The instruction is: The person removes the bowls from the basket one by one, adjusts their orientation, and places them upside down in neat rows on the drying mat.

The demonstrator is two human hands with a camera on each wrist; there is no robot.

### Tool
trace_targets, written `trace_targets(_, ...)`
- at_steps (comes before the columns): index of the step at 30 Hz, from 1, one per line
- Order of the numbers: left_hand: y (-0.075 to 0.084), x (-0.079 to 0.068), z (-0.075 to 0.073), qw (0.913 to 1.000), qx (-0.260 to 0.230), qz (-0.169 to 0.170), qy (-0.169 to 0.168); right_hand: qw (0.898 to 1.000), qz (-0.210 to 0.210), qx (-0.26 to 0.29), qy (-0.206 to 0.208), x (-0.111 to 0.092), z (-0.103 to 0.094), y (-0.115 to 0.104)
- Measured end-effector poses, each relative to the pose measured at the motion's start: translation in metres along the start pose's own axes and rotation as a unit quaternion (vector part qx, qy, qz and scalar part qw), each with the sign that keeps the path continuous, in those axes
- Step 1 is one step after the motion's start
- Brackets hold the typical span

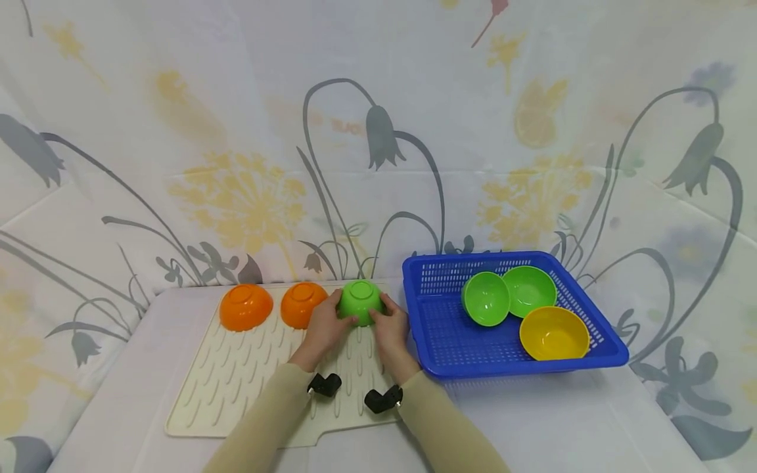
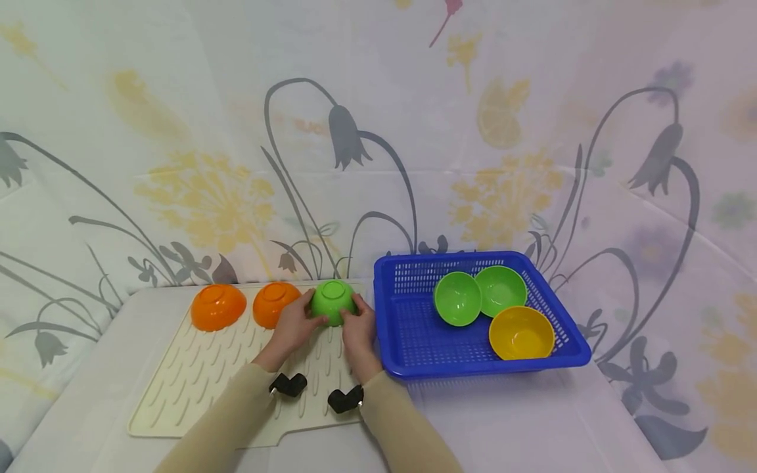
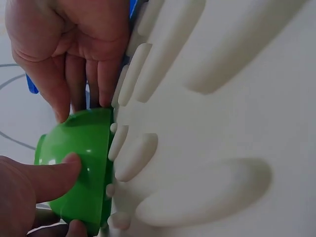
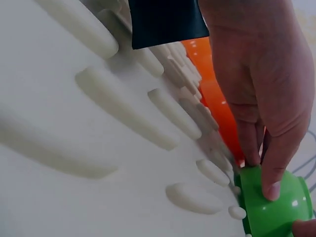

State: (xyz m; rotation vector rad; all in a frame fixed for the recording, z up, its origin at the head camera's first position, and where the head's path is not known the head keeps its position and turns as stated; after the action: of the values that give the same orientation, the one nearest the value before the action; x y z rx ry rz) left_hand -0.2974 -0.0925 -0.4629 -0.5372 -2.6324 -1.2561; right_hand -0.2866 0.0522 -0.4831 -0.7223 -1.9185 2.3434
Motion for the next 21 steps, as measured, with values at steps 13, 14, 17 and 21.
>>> trace_targets(13, 0.008, 0.005, -0.007, 0.9983, -0.005, 0.056, 0.015, 0.999, -0.014, 0.027, -0.028, -0.008, 0.000, -0.006)
trace_targets(14, 0.008, 0.005, -0.007, 0.9981, -0.008, 0.059, 0.014, 0.999, -0.020, 0.029, -0.032, -0.011, 0.000, -0.007)
trace_targets(17, 0.009, 0.003, -0.009, 0.9979, -0.017, 0.060, 0.012, 0.998, -0.039, 0.032, -0.043, -0.020, 0.000, -0.013)
trace_targets(21, 0.010, 0.001, -0.010, 0.9972, 0.000, 0.073, -0.017, 0.996, -0.061, 0.036, -0.054, -0.034, 0.003, -0.022)
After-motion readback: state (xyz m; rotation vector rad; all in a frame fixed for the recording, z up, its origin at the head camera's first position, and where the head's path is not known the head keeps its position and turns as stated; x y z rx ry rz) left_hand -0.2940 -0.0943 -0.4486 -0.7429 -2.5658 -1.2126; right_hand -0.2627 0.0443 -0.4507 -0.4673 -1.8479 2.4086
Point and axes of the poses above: each hand's wrist, its own x-axis towards the middle knuckle, its own z-axis out of the palm, y = z × x, the point moved 4 cm from there along x, towards the middle knuckle, and after that the axes turned 13 degrees about z, right-handed, at the moved point
